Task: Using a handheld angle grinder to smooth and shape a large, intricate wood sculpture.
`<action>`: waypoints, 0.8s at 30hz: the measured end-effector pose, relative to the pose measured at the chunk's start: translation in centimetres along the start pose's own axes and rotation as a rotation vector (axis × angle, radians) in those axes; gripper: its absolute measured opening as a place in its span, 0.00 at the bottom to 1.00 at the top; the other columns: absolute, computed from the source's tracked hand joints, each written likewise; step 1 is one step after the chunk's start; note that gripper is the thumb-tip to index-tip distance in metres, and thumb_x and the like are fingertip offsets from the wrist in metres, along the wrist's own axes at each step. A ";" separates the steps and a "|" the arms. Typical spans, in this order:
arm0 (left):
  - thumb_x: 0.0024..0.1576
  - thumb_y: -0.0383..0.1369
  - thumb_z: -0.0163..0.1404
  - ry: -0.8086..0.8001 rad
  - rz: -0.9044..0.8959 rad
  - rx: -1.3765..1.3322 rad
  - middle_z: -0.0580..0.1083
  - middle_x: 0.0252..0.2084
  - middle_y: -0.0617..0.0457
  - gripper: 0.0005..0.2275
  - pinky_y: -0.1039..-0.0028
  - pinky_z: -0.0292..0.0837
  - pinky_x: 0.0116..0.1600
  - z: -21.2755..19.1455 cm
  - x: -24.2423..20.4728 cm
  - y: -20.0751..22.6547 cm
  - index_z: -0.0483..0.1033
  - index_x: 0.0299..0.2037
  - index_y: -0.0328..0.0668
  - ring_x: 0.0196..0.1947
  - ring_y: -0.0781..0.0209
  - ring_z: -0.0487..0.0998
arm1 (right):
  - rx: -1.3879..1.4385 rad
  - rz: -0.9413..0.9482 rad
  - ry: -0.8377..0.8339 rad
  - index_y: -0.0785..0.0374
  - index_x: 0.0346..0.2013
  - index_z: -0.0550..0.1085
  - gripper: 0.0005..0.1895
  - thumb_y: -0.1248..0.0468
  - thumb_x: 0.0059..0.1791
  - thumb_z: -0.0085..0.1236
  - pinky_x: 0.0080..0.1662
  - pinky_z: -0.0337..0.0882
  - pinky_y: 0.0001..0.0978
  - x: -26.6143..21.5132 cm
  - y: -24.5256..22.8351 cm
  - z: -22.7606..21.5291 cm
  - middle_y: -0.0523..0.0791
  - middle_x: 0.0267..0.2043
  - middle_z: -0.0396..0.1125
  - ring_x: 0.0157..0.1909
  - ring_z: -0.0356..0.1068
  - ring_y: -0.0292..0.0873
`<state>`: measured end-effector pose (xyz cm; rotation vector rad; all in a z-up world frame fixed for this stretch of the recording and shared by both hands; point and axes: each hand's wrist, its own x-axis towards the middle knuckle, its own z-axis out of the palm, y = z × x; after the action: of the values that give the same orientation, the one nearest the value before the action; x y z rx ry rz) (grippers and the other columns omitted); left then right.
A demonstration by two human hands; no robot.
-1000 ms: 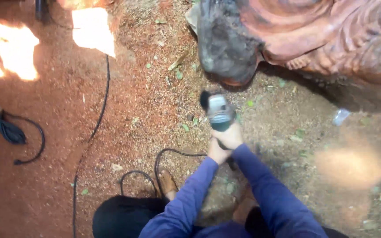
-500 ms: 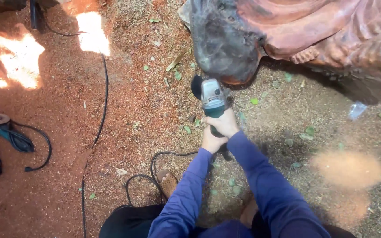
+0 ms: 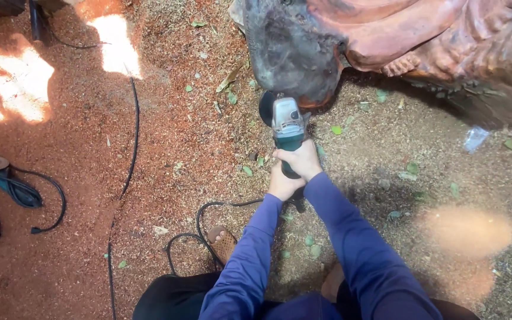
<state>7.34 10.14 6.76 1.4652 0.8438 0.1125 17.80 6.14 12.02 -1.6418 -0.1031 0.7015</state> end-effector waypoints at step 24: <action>0.32 0.29 0.70 -0.014 -0.011 0.002 0.80 0.37 0.41 0.24 0.69 0.75 0.50 0.0 1.0 -0.1 0.78 0.40 0.37 0.44 0.51 0.81 | 0.041 0.012 0.040 0.66 0.34 0.77 0.22 0.64 0.30 0.75 0.40 0.71 0.33 -0.5 -2.6 -0.1 0.46 0.28 0.70 0.35 0.69 0.39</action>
<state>8.03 10.70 6.25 1.4615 0.8406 0.0933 18.27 6.33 14.65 -1.6168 -0.0503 0.6754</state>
